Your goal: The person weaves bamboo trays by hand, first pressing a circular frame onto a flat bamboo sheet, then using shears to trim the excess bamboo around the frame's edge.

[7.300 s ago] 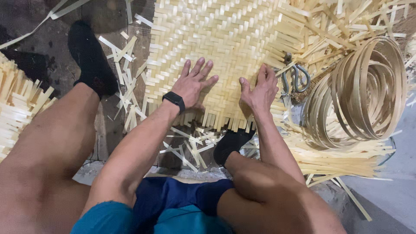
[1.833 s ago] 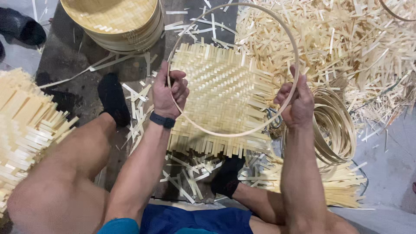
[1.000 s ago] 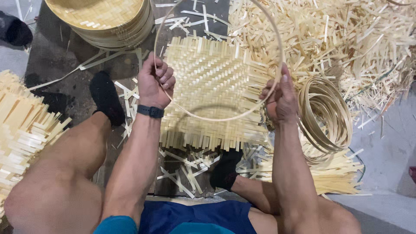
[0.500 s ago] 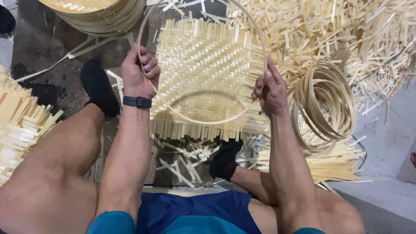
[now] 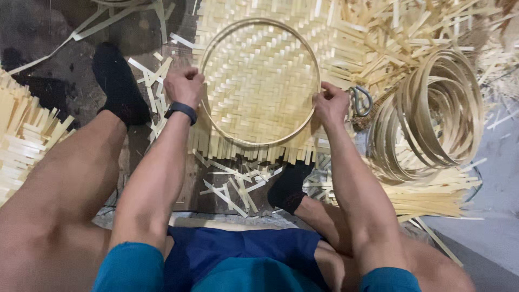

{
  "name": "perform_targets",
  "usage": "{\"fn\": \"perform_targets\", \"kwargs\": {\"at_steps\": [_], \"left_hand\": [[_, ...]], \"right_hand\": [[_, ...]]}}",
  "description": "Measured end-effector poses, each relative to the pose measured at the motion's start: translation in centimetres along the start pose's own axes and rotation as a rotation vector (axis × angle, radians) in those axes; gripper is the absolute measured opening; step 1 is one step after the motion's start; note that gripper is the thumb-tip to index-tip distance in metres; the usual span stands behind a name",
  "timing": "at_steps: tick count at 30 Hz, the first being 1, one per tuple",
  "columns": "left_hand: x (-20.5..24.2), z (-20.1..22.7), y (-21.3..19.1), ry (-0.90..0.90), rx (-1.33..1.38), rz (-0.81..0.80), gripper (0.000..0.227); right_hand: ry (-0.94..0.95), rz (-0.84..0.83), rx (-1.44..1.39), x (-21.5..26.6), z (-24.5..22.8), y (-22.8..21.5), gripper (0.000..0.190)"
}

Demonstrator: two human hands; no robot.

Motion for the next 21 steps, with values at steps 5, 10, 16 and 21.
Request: {"fn": "perform_targets", "kwargs": {"at_steps": [5,10,16,21], "left_hand": [[0.5,0.0,-0.6,-0.022,-0.028,-0.073,0.021],[0.2,1.1,-1.1,-0.008,-0.044,-0.1,0.024],[0.0,-0.4,-0.2,-0.166,0.051,-0.132,0.022],[-0.9,-1.7,1.1,-0.216,-0.057,-0.214,0.018]], "right_hand": [[-0.134,0.059,-0.182,-0.4,2.0,1.3,0.035],[-0.011,0.063,-0.249,-0.4,3.2,1.2,0.033],[-0.035,0.11,-0.154,-0.2,3.1,0.7,0.024],[0.014,0.195,-0.027,-0.5,3.2,0.4,0.024]]}}
Point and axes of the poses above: each hand's wrist, its own x-axis away from the middle knuckle, its own y-axis out of the palm, z = x × y, the point moved 9 cm from there along -x, towards the middle knuckle, and after that the axes turned 2 degrees about z, right-handed, at the moved point
